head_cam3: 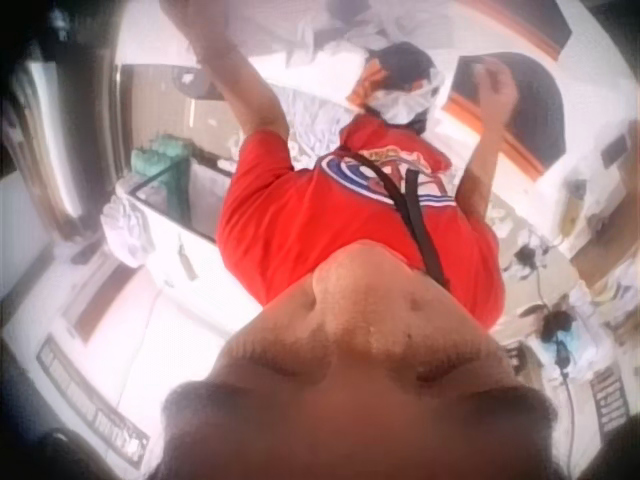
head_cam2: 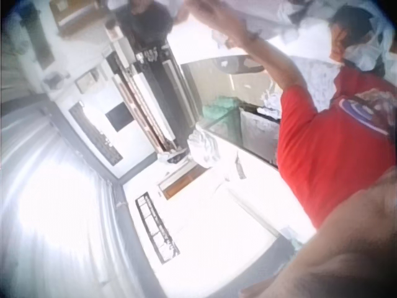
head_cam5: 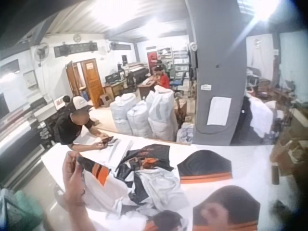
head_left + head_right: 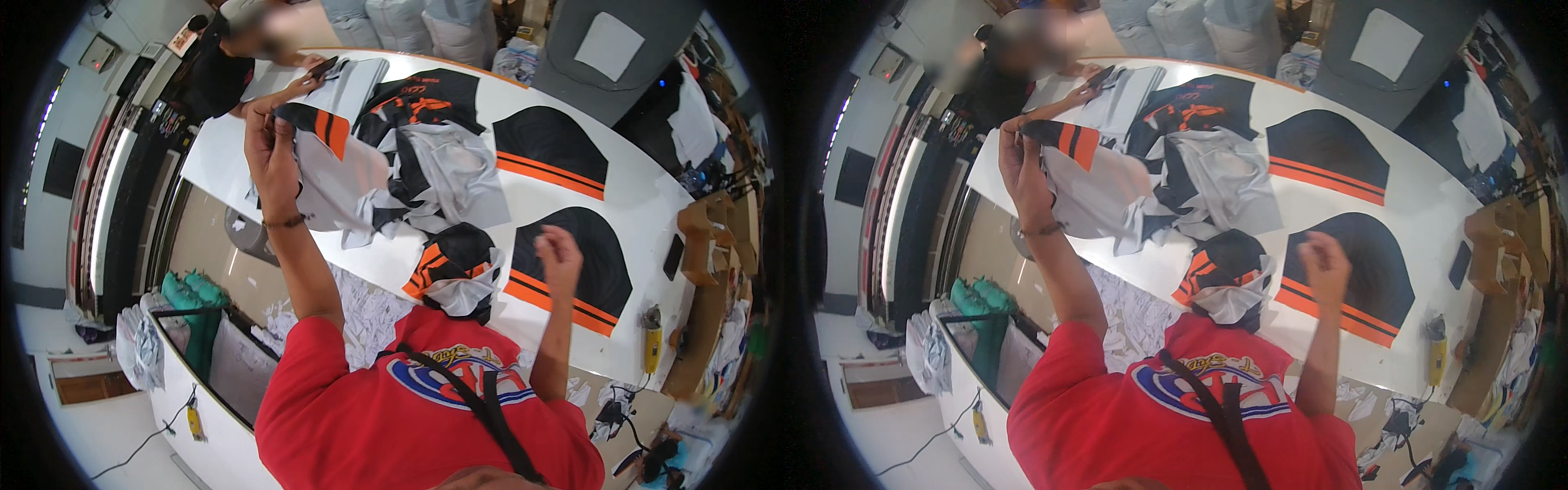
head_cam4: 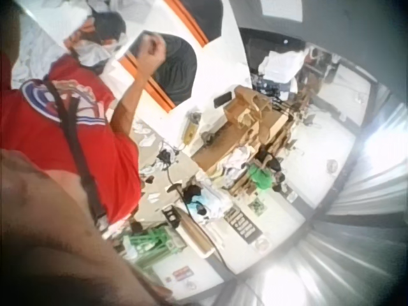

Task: The person places orange and black fabric strips onto larger black fabric pieces laid out on a white table. They smooth the strips into position and handle multiple fabric components one at a time.

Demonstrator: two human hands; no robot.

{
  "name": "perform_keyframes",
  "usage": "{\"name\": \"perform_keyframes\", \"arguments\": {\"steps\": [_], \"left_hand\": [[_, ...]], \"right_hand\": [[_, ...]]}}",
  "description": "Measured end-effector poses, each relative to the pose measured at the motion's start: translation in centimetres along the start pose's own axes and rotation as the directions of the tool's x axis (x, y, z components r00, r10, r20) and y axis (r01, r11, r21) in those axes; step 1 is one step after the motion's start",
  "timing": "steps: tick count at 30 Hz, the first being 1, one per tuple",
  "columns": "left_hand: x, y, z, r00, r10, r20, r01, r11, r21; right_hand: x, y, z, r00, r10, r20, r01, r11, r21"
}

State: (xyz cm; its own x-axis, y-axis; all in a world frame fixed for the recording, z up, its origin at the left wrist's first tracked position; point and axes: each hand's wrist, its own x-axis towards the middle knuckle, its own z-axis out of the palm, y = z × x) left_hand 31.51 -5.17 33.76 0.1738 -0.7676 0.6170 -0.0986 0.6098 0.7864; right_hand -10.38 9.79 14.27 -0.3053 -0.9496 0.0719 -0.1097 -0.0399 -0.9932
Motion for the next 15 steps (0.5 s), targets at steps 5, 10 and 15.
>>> {"name": "perform_keyframes", "arguments": {"steps": [5, 10, 15], "left_hand": [[-2.0, 1.4, 5.8, 0.928, 0.17, 0.331, -0.029, 0.92, -0.392], [-4.0, -1.2, 8.3, 0.653, 0.34, 0.677, 0.281, 0.721, -0.633], [-8.7, -7.8, 6.1, 0.464, -0.073, 0.883, 0.441, 0.884, -0.158]], "right_hand": [[0.2, -3.6, 7.8, 0.929, -0.263, 0.26, 0.255, 0.965, 0.067], [1.0, -3.3, 9.6, 0.905, -0.356, 0.234, 0.343, 0.934, 0.095], [0.1, 1.8, 8.6, 0.888, -0.156, 0.433, 0.261, 0.946, -0.194]]}}
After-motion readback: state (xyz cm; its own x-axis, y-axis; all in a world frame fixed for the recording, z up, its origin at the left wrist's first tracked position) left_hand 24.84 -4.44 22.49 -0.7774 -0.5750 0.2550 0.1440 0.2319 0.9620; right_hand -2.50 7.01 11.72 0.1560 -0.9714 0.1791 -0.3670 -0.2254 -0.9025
